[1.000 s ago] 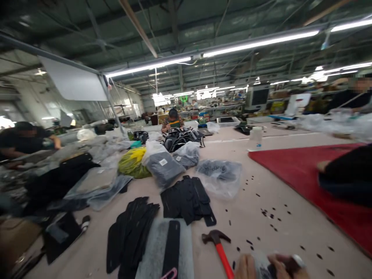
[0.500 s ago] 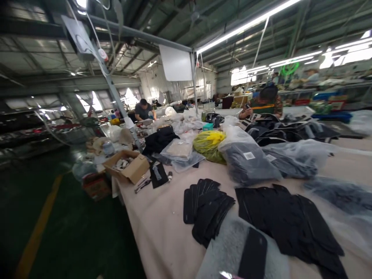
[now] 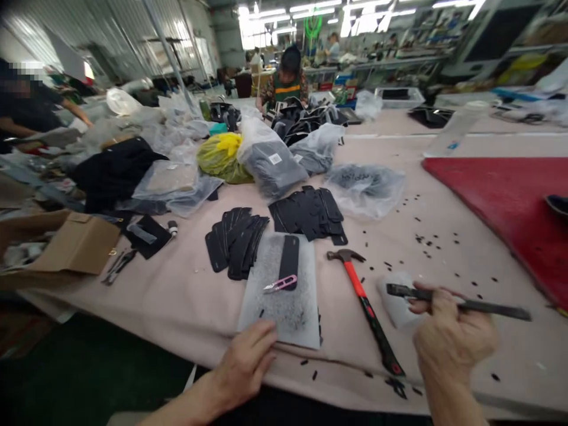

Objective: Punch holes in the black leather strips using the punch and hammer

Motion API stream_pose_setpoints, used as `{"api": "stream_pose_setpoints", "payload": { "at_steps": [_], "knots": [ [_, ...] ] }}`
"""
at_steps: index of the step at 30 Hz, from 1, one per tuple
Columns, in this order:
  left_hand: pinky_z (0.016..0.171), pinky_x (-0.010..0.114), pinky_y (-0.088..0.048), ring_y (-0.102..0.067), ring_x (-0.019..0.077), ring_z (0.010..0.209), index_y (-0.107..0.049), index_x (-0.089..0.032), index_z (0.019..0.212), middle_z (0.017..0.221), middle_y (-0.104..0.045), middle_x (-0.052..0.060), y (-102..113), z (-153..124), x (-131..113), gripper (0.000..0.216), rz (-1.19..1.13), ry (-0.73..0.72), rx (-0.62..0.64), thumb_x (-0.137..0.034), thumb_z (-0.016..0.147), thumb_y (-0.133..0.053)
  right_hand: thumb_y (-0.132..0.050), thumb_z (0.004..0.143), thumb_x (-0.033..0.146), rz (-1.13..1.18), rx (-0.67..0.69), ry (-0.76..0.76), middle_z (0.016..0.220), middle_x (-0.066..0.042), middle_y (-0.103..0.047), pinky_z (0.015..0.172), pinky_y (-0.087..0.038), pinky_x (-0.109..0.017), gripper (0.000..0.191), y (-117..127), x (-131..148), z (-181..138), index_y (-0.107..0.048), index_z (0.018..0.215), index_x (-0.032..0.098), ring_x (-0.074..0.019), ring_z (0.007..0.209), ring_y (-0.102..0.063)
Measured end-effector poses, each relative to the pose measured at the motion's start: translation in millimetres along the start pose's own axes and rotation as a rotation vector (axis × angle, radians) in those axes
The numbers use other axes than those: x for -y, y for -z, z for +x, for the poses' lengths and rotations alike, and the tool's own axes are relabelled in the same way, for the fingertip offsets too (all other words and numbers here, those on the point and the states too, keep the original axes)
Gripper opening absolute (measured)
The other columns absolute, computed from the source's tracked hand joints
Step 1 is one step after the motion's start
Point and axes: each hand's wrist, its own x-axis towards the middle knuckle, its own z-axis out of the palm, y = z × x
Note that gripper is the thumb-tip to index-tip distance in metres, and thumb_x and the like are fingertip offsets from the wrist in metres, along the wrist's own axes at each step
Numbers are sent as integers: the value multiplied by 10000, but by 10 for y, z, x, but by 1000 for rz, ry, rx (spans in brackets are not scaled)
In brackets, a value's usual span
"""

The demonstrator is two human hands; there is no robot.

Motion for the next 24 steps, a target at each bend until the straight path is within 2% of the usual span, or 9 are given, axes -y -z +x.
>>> {"api": "stream_pose_setpoints", "payload": {
  "at_steps": [2,5,8,11,13,16,18,20,24],
  "knots": [
    [1096,432,-436,-478,236,1304,-546,-139,1231,1358,-551,138,-3,-82,96,350,87,27,6,-129,894,-453,-602,814,236,98,32,5,778,-81,-674,517,-429,-275,116,-114,29,-124,-584,731,157,-101,482,-525],
    [1100,478,-426,-372,278,1384,-496,-126,1313,1447,-465,149,-74,-6,178,427,184,21,39,-159,887,-496,-656,774,258,278,97,-97,759,-59,-683,517,-456,-248,130,-212,61,-309,-572,768,160,-79,463,-510],
    [1073,448,-465,-415,274,1359,-481,-116,1336,1425,-499,141,-36,-64,262,452,248,-76,57,-167,888,-509,-713,743,340,318,153,-198,716,-34,-676,516,-475,-221,234,-252,86,-468,-581,782,151,-66,462,-509],
    [1049,393,-496,-551,227,1241,-565,-168,1252,1296,-623,97,218,-503,423,367,308,-162,33,-126,899,-474,-740,724,393,358,211,-269,701,-10,-671,509,-486,-224,308,-276,122,-618,-571,825,156,-57,440,-486],
    [982,349,-542,-687,175,983,-653,-252,1070,1022,-741,16,451,-873,568,269,326,-172,24,-129,901,-484,-741,729,396,376,254,-308,716,-6,-676,513,-488,-230,317,-304,130,-725,-566,852,161,-52,428,-466],
    [758,279,-597,-713,173,802,-665,-269,995,899,-751,3,684,-1098,694,194,425,44,-93,-223,924,-491,-725,749,424,347,389,-393,756,-30,-690,491,-466,-231,326,-405,96,-892,-568,847,155,-47,417,-437],
    [778,286,-582,-704,190,860,-647,-232,1047,964,-738,41,659,-861,661,202,401,228,-174,-275,940,-481,-696,766,468,279,530,-443,750,-39,-687,437,-414,-223,349,-512,62,-992,-568,832,150,-43,395,-397],
    [859,289,-548,-674,195,964,-622,-206,1112,1051,-707,71,502,-358,565,250,291,274,-161,-283,959,-440,-651,791,504,155,663,-453,690,-29,-667,397,-344,-209,366,-618,50,-1063,-568,809,148,-48,390,-381],
    [844,320,-512,-634,214,969,-563,-202,1202,1158,-626,83,132,757,341,297,246,313,-13,-279,919,-511,-560,837,502,-21,848,-381,600,0,-622,425,-335,-206,348,-663,129,-1060,-549,770,161,-81,438,-449]
  ]
}}
